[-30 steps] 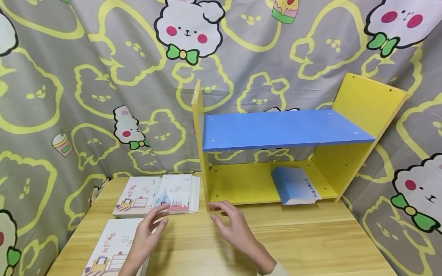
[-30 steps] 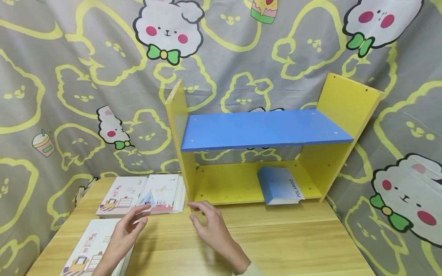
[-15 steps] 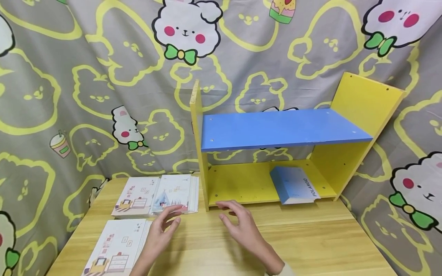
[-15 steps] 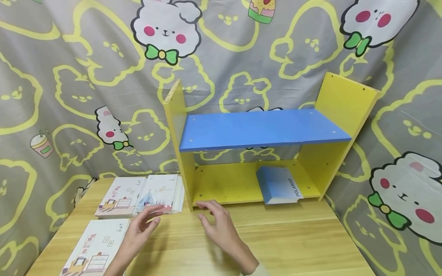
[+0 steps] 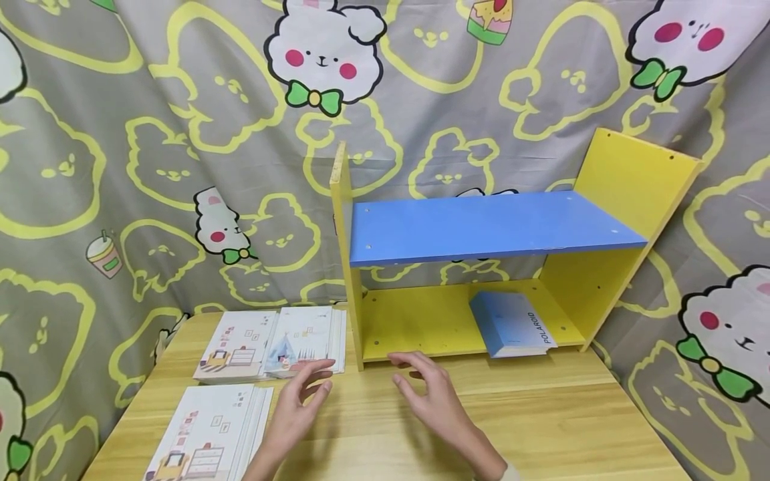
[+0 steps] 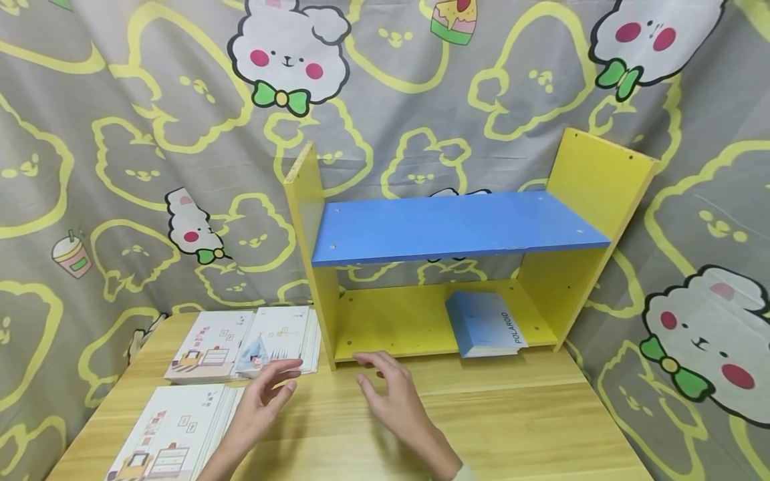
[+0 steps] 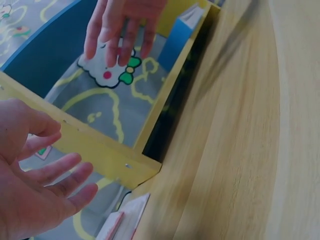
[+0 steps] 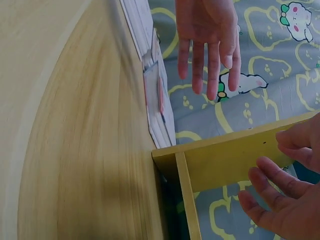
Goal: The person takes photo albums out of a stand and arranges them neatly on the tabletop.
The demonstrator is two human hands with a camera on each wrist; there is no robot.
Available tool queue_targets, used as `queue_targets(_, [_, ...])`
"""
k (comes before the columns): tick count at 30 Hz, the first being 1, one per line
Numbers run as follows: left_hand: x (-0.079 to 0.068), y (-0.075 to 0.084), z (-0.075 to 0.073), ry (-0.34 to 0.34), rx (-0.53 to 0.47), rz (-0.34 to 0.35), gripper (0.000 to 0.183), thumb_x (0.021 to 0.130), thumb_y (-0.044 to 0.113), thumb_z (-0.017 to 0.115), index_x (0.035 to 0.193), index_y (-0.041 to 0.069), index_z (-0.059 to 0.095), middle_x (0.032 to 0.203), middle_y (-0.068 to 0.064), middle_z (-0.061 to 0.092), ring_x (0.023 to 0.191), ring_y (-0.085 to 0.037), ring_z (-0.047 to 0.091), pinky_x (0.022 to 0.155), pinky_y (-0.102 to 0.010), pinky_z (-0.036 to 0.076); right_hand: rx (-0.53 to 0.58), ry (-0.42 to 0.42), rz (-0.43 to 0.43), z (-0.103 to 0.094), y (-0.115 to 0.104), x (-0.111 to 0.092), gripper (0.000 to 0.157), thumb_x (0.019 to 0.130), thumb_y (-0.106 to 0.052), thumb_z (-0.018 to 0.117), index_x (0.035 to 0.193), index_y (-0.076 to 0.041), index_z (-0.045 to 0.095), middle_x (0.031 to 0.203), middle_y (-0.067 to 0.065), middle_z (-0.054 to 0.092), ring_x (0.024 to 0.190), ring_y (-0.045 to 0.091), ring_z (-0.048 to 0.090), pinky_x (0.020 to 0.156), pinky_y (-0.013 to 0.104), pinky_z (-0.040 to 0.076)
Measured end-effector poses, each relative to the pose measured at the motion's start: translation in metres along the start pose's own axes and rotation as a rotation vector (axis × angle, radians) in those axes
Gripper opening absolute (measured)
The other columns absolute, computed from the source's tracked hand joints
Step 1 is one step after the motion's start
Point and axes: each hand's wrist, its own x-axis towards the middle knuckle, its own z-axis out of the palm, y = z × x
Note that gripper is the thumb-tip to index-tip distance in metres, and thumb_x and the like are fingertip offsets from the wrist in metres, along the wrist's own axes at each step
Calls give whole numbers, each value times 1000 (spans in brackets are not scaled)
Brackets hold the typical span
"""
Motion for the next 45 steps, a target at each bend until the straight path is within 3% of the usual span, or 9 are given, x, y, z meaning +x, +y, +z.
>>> queue_targets(10, [6,5,13,-28,-40,-52,32,95,-8,65,126,-4,64,129,-19,64,113,-24,65,97,-33,57,-17,37,-18,-8,2,-3,35,92,-5,75,126,-14,71,124,-5,70,107,19,67,89,47,60])
queue_targets(14, [8,5,19,-31,-52,-47,32,95,-7,66,126,1,66,128,-14,66,112,-18,65,96,-34,57,-26,47,-27,-12,4,-5,35,92,-4,75,126,-13,70,124,-4,70,107,19,67,87,50,60])
queue_targets(20, [10,6,26,-65,-57,-69,33,95,-8,65,128,-6,63,130,-22,64,114,-24,64,98,-37,57,-51,57,-24,-18,7,-7,35,92,-4,75,125,-13,71,124,-5,70,106,18,67,88,48,60])
queue_targets(24, [11,7,31,-77,-70,-95,33,95,-8,65,128,-4,64,131,-22,63,115,-28,63,99,-36,55,-64,60,-24,-22,8,-8,35,92,-4,75,126,-12,70,124,-4,70,107,21,68,88,48,60])
queue_targets(35, [13,7,46,-104,-86,-89,35,94,-10,65,128,-2,65,131,-19,64,114,-25,64,99,-38,56,-104,100,-33,-33,10,-12,40,86,-1,80,124,-10,71,121,0,71,105,25,69,86,48,61])
queue_targets(45, [16,11,59,-141,-83,-60,40,92,-10,66,131,0,63,133,-20,63,118,-38,61,101,-43,54,-111,122,-30,-43,14,-14,38,88,-1,79,124,-11,71,122,0,71,107,25,69,87,48,60])
